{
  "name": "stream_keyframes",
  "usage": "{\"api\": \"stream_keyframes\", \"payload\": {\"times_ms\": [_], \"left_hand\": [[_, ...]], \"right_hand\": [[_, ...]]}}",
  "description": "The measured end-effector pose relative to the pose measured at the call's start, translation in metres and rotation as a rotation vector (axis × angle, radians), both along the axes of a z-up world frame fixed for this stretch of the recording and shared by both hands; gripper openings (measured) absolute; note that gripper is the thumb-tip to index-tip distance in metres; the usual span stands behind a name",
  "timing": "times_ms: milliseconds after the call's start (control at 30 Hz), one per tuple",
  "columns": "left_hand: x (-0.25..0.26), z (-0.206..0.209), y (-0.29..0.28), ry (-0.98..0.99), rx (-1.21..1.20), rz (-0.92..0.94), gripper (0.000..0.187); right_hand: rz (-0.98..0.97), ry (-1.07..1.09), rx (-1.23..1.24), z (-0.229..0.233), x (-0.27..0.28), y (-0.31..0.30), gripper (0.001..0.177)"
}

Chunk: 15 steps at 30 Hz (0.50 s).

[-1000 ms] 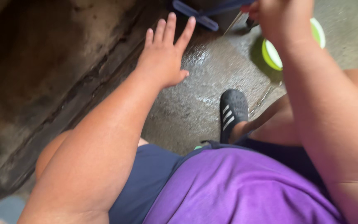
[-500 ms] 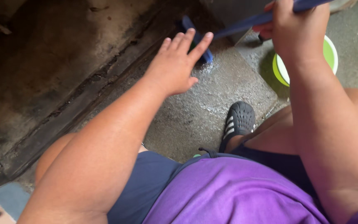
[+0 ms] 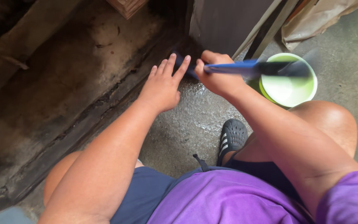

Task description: The person scrapes dirt and debris from a concrete floor area beneath a tiled ledge using a blue squeegee.

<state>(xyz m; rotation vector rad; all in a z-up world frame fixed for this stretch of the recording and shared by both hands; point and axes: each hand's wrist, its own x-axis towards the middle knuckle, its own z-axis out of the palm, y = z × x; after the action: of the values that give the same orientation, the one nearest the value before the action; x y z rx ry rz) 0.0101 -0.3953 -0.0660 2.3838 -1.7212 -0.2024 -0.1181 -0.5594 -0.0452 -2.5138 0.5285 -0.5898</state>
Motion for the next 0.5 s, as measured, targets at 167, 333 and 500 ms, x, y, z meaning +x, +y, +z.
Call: {"api": "stream_keyframes", "payload": {"times_ms": [167, 333, 500], "left_hand": [[0.005, -0.013, 0.027, -0.04, -0.047, -0.045, 0.105], [0.005, -0.004, 0.041, -0.007, -0.034, -0.044, 0.103], [-0.002, 0.008, 0.043, 0.001, 0.025, -0.059, 0.103]], "right_hand": [[0.053, -0.054, 0.001, 0.023, -0.027, 0.0, 0.018], [-0.054, -0.119, 0.278, 0.035, -0.039, -0.026, 0.024], [0.035, 0.143, 0.022, 0.023, -0.007, 0.009, 0.028]]}}
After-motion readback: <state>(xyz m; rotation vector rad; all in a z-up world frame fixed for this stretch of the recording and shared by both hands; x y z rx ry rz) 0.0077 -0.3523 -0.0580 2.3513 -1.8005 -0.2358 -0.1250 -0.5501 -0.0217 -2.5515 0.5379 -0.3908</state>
